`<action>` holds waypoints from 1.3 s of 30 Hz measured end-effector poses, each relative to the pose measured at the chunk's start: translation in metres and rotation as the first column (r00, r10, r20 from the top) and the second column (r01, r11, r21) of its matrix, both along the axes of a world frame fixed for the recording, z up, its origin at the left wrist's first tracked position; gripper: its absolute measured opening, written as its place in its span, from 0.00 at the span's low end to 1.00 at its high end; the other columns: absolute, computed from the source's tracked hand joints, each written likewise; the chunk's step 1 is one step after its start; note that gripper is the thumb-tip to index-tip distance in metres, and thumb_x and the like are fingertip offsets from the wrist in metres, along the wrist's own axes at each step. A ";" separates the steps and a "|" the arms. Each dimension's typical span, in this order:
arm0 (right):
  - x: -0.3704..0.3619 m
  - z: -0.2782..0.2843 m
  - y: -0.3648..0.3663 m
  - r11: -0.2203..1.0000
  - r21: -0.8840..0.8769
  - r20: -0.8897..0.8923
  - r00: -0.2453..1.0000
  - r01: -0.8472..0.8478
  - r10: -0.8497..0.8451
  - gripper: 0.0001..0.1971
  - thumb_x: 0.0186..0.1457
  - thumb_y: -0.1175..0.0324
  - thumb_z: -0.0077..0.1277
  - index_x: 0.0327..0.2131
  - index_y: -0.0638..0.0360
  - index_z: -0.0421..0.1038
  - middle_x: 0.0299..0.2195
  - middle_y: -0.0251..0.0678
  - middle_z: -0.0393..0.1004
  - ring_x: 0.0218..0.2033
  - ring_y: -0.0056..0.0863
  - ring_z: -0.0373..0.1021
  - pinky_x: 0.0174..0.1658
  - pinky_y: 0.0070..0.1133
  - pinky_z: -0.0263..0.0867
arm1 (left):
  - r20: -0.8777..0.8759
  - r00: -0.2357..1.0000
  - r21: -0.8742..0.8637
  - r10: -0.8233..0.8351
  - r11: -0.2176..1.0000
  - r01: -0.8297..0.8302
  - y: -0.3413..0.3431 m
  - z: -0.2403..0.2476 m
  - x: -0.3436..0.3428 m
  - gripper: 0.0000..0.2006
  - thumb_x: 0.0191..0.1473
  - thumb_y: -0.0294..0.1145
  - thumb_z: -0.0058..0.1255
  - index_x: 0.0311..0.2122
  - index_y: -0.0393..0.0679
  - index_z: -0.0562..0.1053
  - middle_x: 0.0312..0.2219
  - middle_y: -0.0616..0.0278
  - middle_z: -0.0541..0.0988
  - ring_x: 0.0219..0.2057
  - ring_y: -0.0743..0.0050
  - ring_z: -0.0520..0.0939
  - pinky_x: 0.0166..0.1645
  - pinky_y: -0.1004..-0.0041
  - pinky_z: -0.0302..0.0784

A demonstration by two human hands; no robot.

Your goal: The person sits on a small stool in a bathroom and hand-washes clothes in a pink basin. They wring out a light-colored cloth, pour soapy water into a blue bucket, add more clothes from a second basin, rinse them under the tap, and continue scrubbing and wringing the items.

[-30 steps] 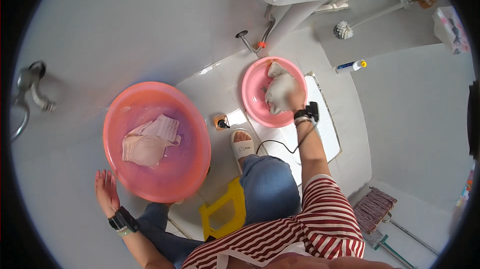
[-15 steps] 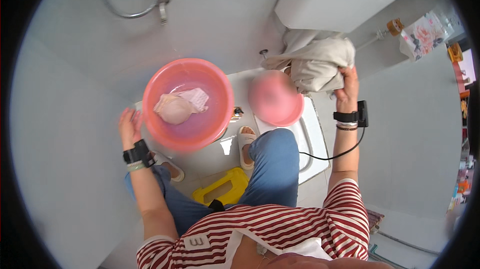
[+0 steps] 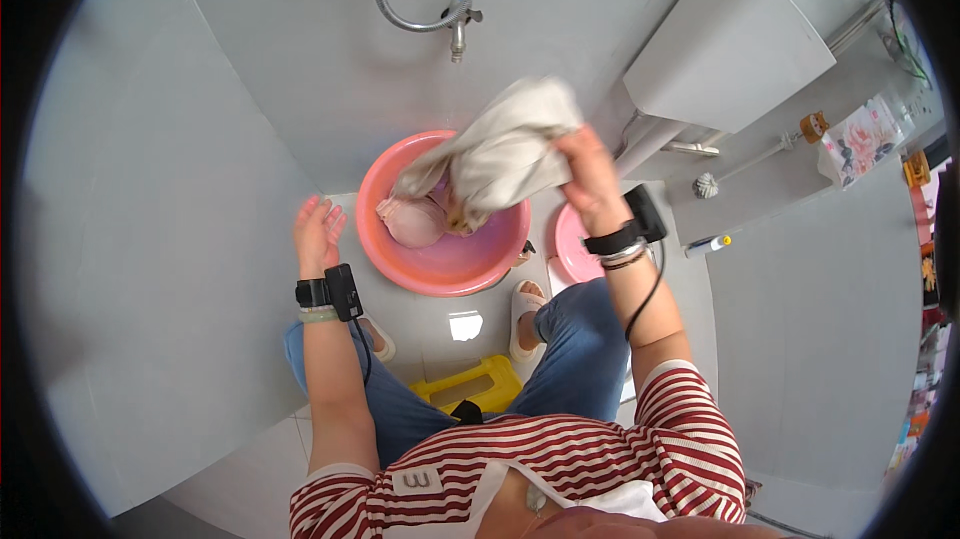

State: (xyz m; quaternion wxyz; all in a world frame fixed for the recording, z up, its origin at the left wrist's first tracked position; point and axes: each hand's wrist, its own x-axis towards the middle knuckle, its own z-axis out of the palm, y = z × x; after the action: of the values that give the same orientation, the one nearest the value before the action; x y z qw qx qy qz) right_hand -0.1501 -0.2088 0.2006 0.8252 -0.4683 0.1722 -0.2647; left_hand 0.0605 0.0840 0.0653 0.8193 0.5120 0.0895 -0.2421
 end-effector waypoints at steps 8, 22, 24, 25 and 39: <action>0.068 -0.035 -0.026 0.898 -0.406 -0.403 0.915 -0.167 -0.013 0.25 0.48 0.67 0.54 0.49 0.61 0.58 0.46 0.37 0.63 0.43 0.27 0.65 0.42 0.24 0.65 | -0.007 0.999 0.035 -0.042 0.999 0.042 0.005 0.001 0.006 0.23 0.49 0.27 0.47 0.50 0.37 0.57 0.40 0.56 0.66 0.40 0.64 0.71 0.42 0.66 0.72; 0.166 0.053 -0.044 0.670 -0.734 -0.177 0.984 -0.115 -0.025 0.18 0.51 0.72 0.49 0.46 0.67 0.66 0.37 0.32 0.72 0.36 0.15 0.64 0.40 0.16 0.60 | -0.038 0.992 -0.145 -0.123 0.983 0.117 -0.001 -0.008 0.002 0.24 0.50 0.27 0.47 0.52 0.35 0.56 0.41 0.54 0.67 0.42 0.61 0.71 0.45 0.64 0.70; 0.167 0.051 -0.049 0.693 -0.709 -0.196 0.980 -0.132 -0.014 0.17 0.51 0.72 0.48 0.46 0.67 0.66 0.37 0.33 0.72 0.38 0.16 0.65 0.42 0.16 0.60 | -0.046 0.989 -0.161 -0.141 0.978 0.132 -0.003 -0.009 0.000 0.24 0.50 0.27 0.46 0.52 0.35 0.56 0.41 0.54 0.67 0.42 0.61 0.71 0.46 0.64 0.70; 0.168 0.049 -0.054 0.715 -0.684 -0.206 0.979 -0.144 0.000 0.17 0.52 0.72 0.48 0.46 0.67 0.66 0.38 0.33 0.72 0.39 0.16 0.65 0.43 0.16 0.60 | -0.060 0.989 -0.151 -0.138 0.980 0.128 -0.005 -0.009 -0.002 0.24 0.50 0.27 0.46 0.52 0.35 0.56 0.42 0.54 0.67 0.42 0.61 0.71 0.46 0.65 0.70; 0.058 -0.088 -0.006 0.748 -0.495 -0.662 0.749 -0.443 0.006 0.34 0.48 0.65 0.53 0.55 0.68 0.49 0.52 0.46 0.59 0.50 0.30 0.60 0.50 0.23 0.59 | -0.064 0.935 0.205 -0.349 0.912 0.355 -0.039 -0.012 -0.019 0.29 0.46 0.34 0.50 0.55 0.43 0.56 0.47 0.61 0.65 0.48 0.70 0.65 0.44 0.62 0.65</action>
State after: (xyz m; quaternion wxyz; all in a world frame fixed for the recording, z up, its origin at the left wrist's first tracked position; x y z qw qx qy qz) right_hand -0.0918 -0.2143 0.1128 0.5437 -0.7923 0.2753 -0.0282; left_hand 0.0419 0.0447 0.0529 0.7013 0.6014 0.0322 -0.3813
